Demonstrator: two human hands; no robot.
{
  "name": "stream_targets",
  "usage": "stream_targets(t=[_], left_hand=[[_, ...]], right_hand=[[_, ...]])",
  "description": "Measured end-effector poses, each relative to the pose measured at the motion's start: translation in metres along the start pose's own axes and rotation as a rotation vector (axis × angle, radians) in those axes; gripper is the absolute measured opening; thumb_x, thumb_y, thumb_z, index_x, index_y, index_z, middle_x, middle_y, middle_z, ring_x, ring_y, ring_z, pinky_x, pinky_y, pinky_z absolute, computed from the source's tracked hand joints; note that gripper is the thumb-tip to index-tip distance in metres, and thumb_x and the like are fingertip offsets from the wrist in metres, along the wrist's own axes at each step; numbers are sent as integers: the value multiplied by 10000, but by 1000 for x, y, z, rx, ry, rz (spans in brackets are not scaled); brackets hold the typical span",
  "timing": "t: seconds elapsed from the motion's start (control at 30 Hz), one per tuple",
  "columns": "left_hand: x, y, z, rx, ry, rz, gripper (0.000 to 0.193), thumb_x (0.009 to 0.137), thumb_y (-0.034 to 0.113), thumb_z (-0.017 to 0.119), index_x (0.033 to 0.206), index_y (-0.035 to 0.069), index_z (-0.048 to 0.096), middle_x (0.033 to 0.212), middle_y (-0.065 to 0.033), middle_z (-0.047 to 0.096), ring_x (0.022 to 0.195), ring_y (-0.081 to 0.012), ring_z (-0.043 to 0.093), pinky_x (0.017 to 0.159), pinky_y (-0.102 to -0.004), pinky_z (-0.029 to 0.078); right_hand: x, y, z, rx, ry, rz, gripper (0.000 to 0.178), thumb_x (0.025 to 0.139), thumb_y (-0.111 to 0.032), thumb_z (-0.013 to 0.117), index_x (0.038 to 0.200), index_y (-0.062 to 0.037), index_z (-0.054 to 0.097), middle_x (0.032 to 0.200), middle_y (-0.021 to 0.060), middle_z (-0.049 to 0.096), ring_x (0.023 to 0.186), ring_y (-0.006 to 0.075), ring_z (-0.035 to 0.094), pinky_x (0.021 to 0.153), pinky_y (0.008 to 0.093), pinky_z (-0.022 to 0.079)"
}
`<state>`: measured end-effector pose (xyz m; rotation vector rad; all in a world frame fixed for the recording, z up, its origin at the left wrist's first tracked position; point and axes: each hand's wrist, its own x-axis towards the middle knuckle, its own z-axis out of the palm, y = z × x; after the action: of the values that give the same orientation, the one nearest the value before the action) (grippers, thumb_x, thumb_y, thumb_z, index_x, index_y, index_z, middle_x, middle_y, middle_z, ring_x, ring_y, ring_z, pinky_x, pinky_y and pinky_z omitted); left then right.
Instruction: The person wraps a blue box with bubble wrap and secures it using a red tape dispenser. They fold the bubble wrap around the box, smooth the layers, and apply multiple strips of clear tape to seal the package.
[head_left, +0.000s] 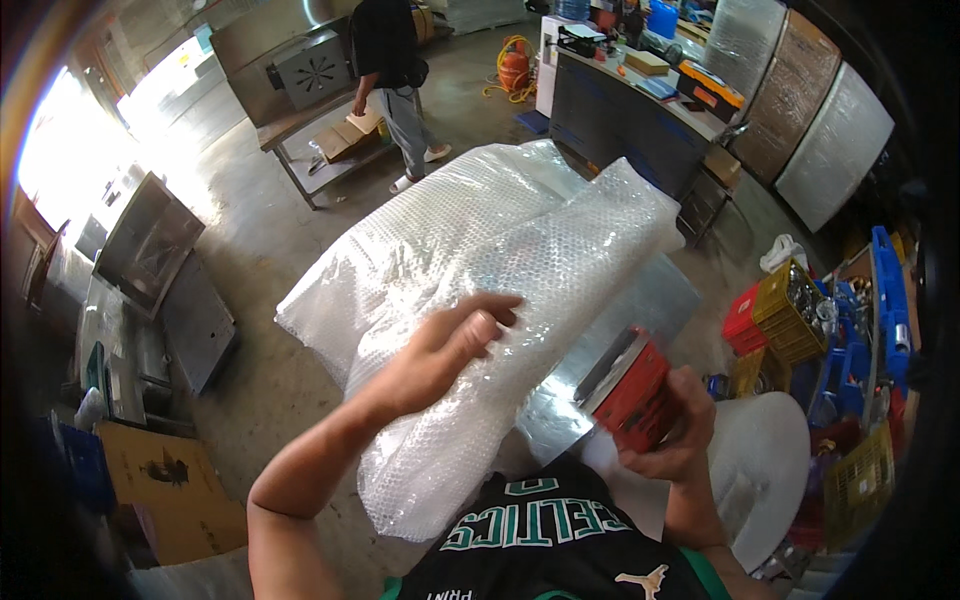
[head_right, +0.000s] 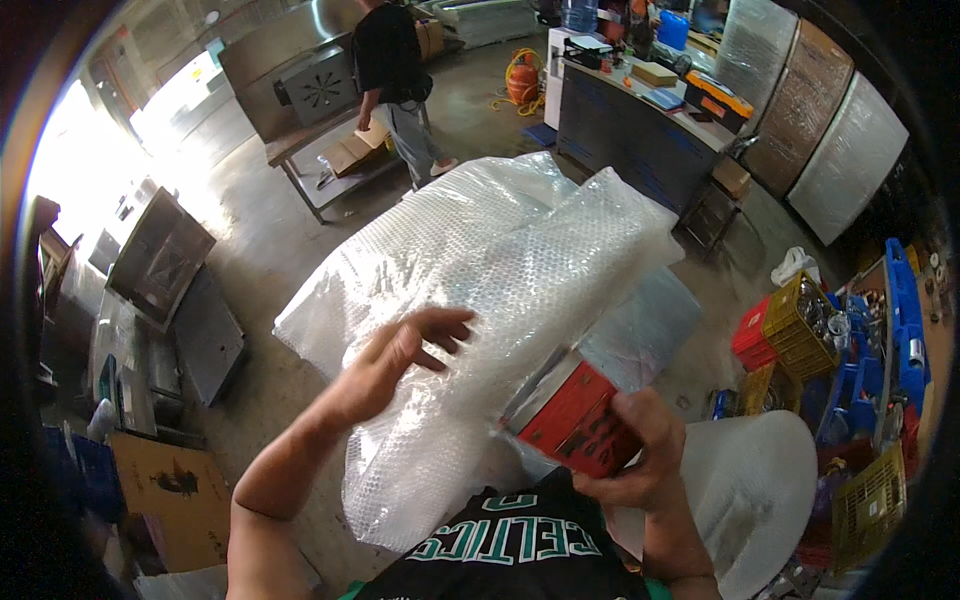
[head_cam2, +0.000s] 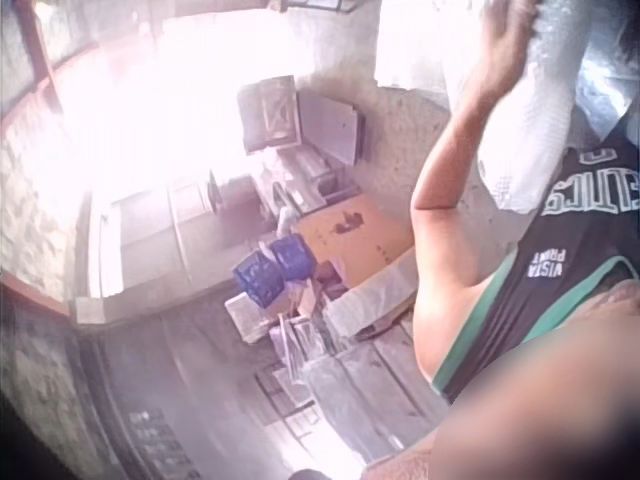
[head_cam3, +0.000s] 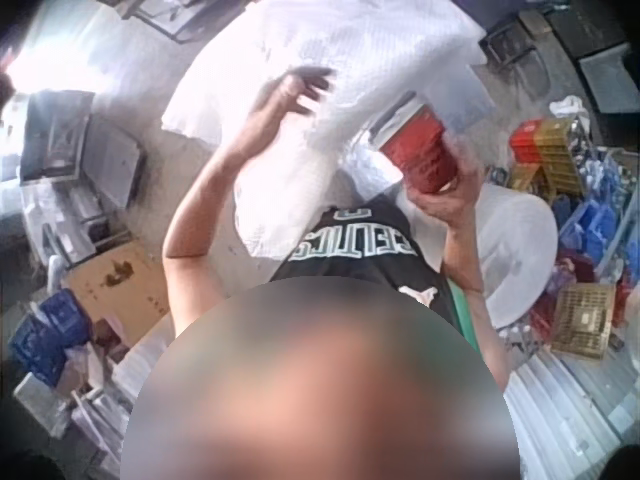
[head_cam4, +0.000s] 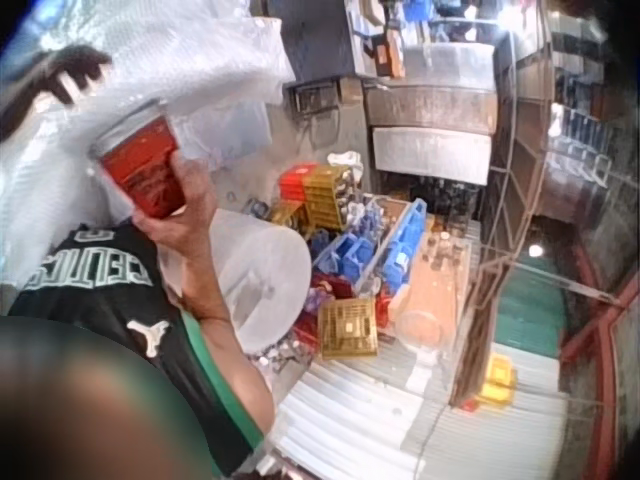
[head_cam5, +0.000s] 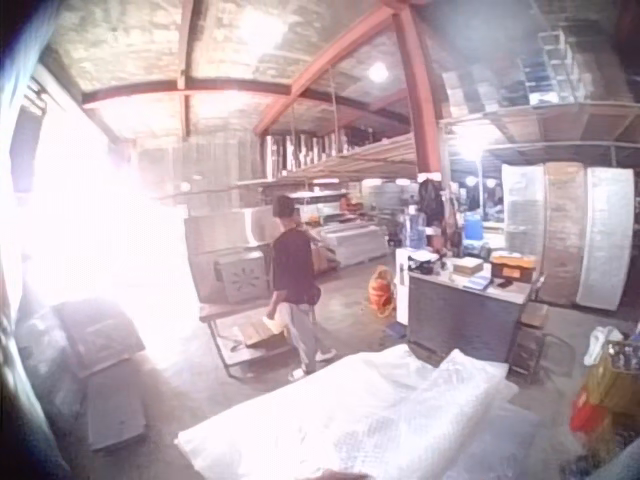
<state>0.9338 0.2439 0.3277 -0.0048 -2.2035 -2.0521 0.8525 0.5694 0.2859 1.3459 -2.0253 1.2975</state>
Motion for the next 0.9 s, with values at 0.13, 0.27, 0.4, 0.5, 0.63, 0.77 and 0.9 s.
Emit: stream_targets(t=[0.13, 0.27, 0.4, 0.5, 0.63, 0.77, 0.9], left_hand=[[-14, 1, 20, -282, -292, -184, 573, 1060, 506, 618, 1280, -16, 706, 1062, -93, 730, 966, -156, 655, 858, -317, 536], [-24, -3, 14, -287, -221, -188, 299, 1088, 247, 627, 1050, -18, 760, 1002, -57, 696, 858, -108, 637, 756, -291, 534], [-19, 2, 1, 403, 166, 277, 175, 1053, 69, 624, 1002, -17, 768, 938, -86, 721, 814, -137, 657, 697, -270, 540], [20, -2, -68, 370, 627, 45, 156, 1003, 56, 648, 1012, 21, 800, 990, -87, 771, 814, -159, 703, 731, -296, 564], [88, -54, -216, 699, 860, -123, 308, 993, 388, 681, 1018, 124, 837, 1152, -81, 783, 1011, -239, 739, 917, -414, 547], [128, -161, -245, 1106, 685, -186, 300, 953, 480, 725, 1036, 219, 848, 1305, -65, 698, 1276, -251, 597, 1077, -510, 416], [138, -213, -220, 1284, 752, -224, 641, 938, 499, 750, 1471, 193, 569, 1478, -143, 553, 1395, -333, 489, 1136, -543, 362]], right_hand=[[16, -10, 12, -111, -96, -149, 913, 588, -283, 965, 1392, -215, 537, 965, 106, 640, 714, 276, 644, 595, 402, 511], [30, -10, 22, -168, -150, -247, 940, 627, -277, 960, 1431, -207, 477, 951, 124, 641, 694, 278, 625, 575, 379, 489], [36, -11, 27, -181, -173, -259, 967, 625, -285, 973, 1447, -199, 472, 954, 131, 637, 716, 263, 630, 575, 368, 486], [42, -18, 26, -46, -189, -117, 961, 592, -244, 976, 1440, -195, 527, 982, 108, 644, 731, 279, 649, 585, 395, 514], [63, -28, 28, -32, -185, -14, 950, 628, -84, 908, 1482, -94, 492, 948, 118, 638, 731, 262, 652, 604, 374, 540], [85, -32, 50, 58, -189, 89, 912, 671, -108, 912, 1481, -62, 496, 940, 119, 642, 782, 261, 689, 670, 381, 584], [92, -28, 64, 183, -241, 250, 890, 700, -119, 897, 1482, -17, 484, 1075, 158, 667, 905, 255, 731, 789, 384, 613]])
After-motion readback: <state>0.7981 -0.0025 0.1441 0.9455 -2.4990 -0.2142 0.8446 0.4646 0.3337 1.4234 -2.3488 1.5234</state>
